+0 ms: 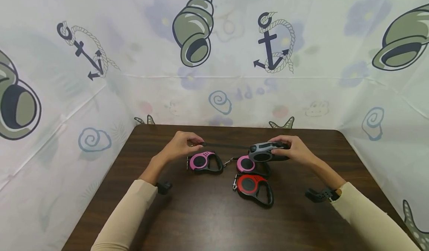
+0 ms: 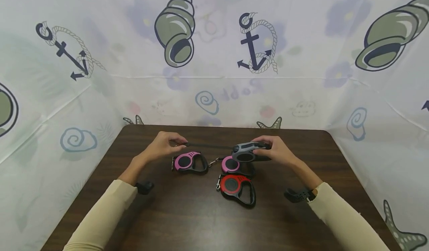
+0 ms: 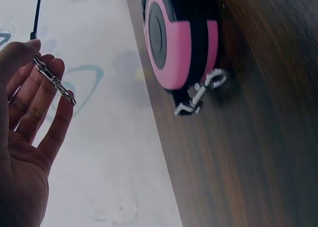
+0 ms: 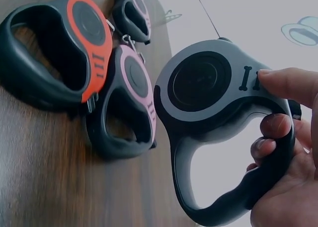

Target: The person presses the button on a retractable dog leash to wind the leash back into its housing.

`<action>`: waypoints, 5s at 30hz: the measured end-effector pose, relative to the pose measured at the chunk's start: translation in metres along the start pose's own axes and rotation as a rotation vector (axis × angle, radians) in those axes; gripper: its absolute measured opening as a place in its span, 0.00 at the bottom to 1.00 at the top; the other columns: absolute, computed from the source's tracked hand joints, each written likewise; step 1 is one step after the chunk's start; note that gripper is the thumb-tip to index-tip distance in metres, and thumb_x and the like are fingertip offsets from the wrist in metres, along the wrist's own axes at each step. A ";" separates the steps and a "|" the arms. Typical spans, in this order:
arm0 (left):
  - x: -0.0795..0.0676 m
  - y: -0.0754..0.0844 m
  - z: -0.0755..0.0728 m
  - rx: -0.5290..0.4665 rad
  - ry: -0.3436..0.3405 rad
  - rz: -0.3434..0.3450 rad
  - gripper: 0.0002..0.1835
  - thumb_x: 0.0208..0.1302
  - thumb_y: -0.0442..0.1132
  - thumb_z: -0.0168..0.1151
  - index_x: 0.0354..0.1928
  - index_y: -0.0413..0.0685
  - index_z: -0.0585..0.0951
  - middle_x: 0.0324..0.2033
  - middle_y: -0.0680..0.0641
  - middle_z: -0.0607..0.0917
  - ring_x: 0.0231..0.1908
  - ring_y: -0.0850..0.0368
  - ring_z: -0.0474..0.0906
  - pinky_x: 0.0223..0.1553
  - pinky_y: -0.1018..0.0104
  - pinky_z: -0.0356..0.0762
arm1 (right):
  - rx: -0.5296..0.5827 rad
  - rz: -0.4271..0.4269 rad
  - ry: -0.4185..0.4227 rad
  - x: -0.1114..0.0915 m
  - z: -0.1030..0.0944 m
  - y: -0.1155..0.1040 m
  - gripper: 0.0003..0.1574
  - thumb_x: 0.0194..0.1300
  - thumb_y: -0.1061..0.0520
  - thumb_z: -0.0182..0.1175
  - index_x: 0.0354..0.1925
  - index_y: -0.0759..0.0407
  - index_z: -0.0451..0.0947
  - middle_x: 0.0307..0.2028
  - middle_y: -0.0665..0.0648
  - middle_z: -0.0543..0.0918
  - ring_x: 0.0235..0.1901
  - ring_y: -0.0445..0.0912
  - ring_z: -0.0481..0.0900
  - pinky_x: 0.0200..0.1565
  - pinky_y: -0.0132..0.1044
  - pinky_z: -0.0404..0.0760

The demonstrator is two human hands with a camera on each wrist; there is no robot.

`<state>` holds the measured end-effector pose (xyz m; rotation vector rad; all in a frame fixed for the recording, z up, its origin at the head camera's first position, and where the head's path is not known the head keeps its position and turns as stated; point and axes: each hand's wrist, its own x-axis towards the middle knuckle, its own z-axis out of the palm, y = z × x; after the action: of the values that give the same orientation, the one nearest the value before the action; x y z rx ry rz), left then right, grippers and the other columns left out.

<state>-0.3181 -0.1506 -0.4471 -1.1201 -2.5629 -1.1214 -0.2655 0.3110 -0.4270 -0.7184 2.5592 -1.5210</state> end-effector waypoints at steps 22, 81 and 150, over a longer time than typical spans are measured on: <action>0.019 0.020 0.025 -0.042 -0.004 0.041 0.10 0.60 0.28 0.78 0.44 0.41 0.90 0.37 0.48 0.92 0.35 0.60 0.88 0.41 0.51 0.89 | 0.037 0.022 -0.011 0.015 0.024 -0.017 0.25 0.69 0.59 0.71 0.63 0.62 0.82 0.46 0.63 0.89 0.38 0.46 0.86 0.40 0.38 0.86; 0.007 0.030 0.041 -0.154 0.017 0.128 0.10 0.60 0.33 0.80 0.43 0.42 0.91 0.36 0.50 0.93 0.35 0.63 0.88 0.39 0.55 0.89 | 0.195 0.074 -0.023 0.034 0.085 -0.038 0.22 0.70 0.62 0.69 0.59 0.69 0.82 0.34 0.57 0.85 0.28 0.50 0.77 0.32 0.38 0.79; -0.093 -0.003 -0.001 -0.226 -0.427 -0.352 0.18 0.60 0.40 0.81 0.48 0.39 0.90 0.36 0.51 0.93 0.34 0.59 0.89 0.40 0.70 0.87 | -0.127 0.213 -0.099 0.039 0.214 -0.036 0.27 0.64 0.47 0.77 0.54 0.63 0.88 0.29 0.48 0.85 0.28 0.38 0.76 0.31 0.31 0.74</action>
<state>-0.2540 -0.2067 -0.4845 -1.0780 -3.1225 -1.4085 -0.2235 0.1063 -0.4983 -0.4990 2.5796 -1.2371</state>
